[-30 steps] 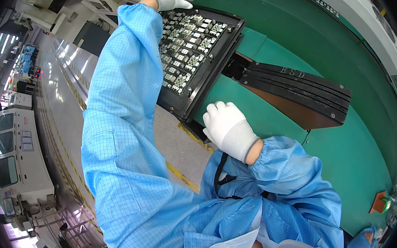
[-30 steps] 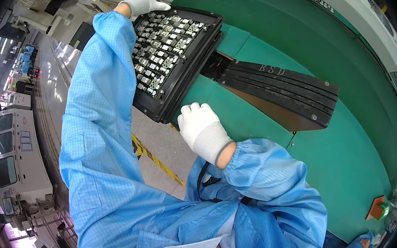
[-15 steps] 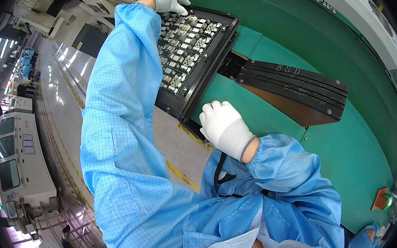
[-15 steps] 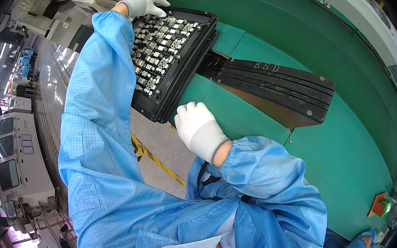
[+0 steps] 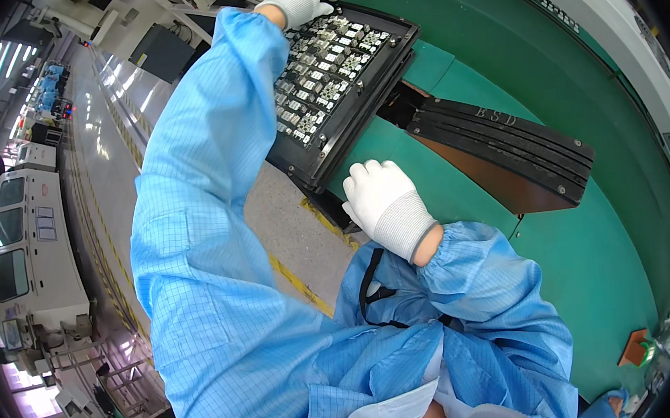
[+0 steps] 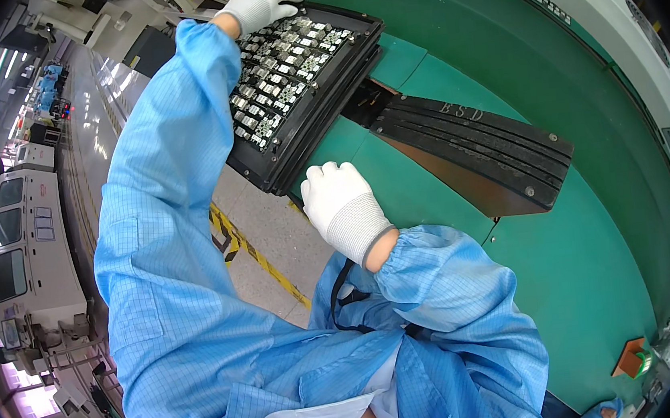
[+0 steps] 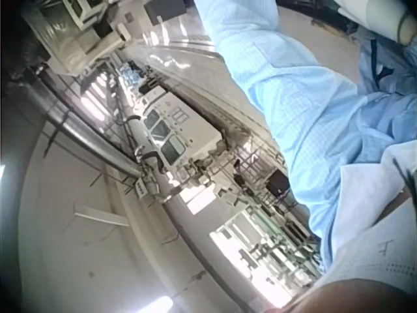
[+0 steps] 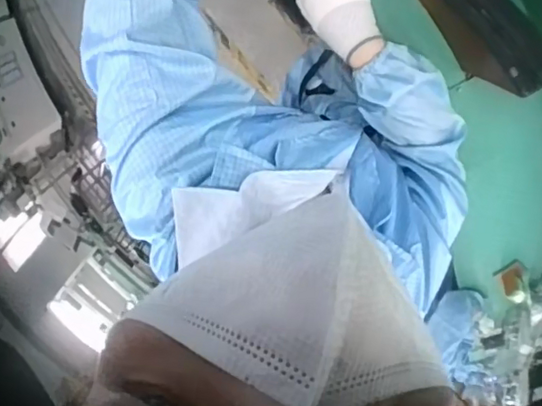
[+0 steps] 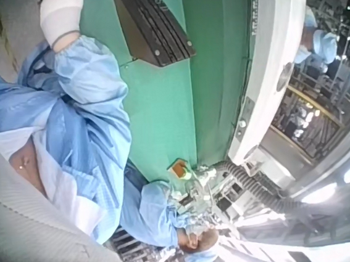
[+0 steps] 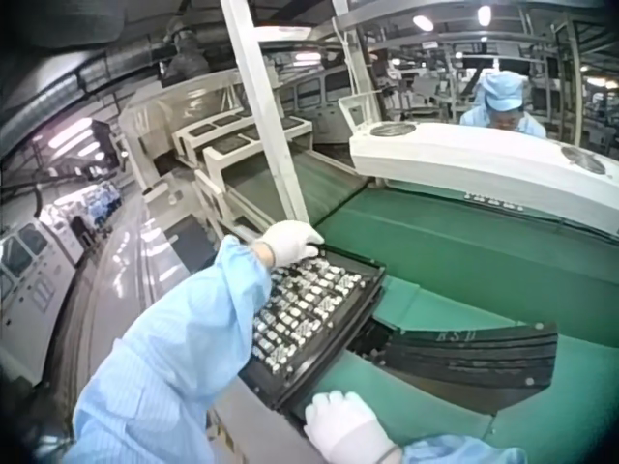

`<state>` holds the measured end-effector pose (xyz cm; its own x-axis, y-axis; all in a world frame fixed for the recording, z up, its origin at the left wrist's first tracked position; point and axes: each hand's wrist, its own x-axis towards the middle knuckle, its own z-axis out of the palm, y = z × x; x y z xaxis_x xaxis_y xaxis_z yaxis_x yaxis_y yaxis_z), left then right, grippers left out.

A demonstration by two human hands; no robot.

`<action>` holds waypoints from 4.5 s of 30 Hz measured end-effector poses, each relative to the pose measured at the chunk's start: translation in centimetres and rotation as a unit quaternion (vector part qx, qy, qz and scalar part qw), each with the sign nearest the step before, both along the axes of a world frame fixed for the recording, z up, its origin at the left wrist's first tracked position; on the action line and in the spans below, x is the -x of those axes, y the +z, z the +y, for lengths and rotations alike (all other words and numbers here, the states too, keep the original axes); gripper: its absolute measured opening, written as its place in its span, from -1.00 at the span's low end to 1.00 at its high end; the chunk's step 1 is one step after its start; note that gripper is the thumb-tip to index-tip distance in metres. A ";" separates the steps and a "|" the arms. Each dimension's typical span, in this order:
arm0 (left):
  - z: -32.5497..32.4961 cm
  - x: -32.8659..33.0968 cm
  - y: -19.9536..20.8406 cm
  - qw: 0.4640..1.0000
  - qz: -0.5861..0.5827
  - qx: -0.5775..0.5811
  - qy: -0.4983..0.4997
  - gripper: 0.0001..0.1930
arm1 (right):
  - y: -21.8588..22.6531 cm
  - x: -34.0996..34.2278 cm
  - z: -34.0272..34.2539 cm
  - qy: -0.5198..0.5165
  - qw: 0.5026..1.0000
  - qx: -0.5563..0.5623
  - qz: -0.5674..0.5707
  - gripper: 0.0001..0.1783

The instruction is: The recorder is seen inspecting, picking, and sorting printed circuit boards from trays at a manual assembly station.

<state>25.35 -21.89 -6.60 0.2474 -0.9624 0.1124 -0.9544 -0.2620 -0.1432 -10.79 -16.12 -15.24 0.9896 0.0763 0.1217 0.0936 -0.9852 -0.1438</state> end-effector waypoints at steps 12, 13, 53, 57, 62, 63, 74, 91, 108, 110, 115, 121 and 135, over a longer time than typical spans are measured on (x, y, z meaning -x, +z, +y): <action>13.8 8.3 3.0 0.997 0.052 -0.003 0.058 -0.78 | -0.1 0.2 0.0 0.010 0.999 0.031 -0.012 -0.81; 14.0 8.6 2.7 0.996 0.054 0.006 0.065 -0.79 | -0.1 0.2 0.1 0.007 1.000 0.024 -0.005 -0.79; 4.7 5.5 2.0 0.971 0.101 -0.124 0.179 -0.55 | -0.9 0.2 -0.2 0.003 0.999 -0.013 -0.033 -0.73; 5.1 6.0 2.9 0.974 0.090 -0.109 0.176 -0.56 | -0.8 0.3 -0.5 0.008 0.998 -0.028 -0.049 -0.73; 7.2 6.9 5.0 0.980 0.120 -0.038 0.151 -0.63 | 1.8 0.3 -2.3 -0.034 0.987 -0.092 -0.129 -0.72; 7.9 7.1 5.5 0.983 0.130 -0.011 0.131 -0.62 | 2.8 0.1 -3.1 -0.055 0.964 -0.131 -0.224 -0.72; 11.1 11.1 7.9 0.965 0.177 0.175 -0.077 -0.72 | 17.5 -6.7 -14.3 -0.039 0.942 0.052 -0.328 -0.83; 14.5 21.5 11.9 0.893 0.148 0.359 -0.228 -0.78 | 22.7 5.0 -20.2 0.016 0.907 0.239 -0.347 -0.61; 13.1 33.4 -6.3 0.816 0.472 0.250 -0.222 -0.87 | 16.8 8.9 -22.6 0.003 0.967 0.048 -0.252 -0.66; 12.5 34.0 -7.6 0.810 0.498 0.237 -0.198 -0.86 | 16.8 8.6 -22.2 -0.070 0.974 -0.030 -0.212 -0.63; 12.0 34.6 -9.8 0.808 0.518 0.214 -0.180 -0.84 | 16.4 8.3 -21.2 -0.135 0.947 -0.192 -0.218 -0.54; 12.0 34.2 -11.1 0.785 0.551 0.226 -0.172 -0.83 | 15.8 8.2 -23.9 -0.162 0.943 -0.221 -0.187 -0.52; 12.0 34.1 -9.6 0.784 0.553 0.237 -0.151 -0.84 | 9.5 13.2 -27.7 -0.275 0.605 -0.697 -0.270 -0.53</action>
<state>-8.72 -9.84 -16.17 0.2149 -0.9106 0.3531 -0.4544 0.2268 0.8614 -23.99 -43.80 -5.78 0.6057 -0.7957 0.0059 0.2120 0.1541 -0.9650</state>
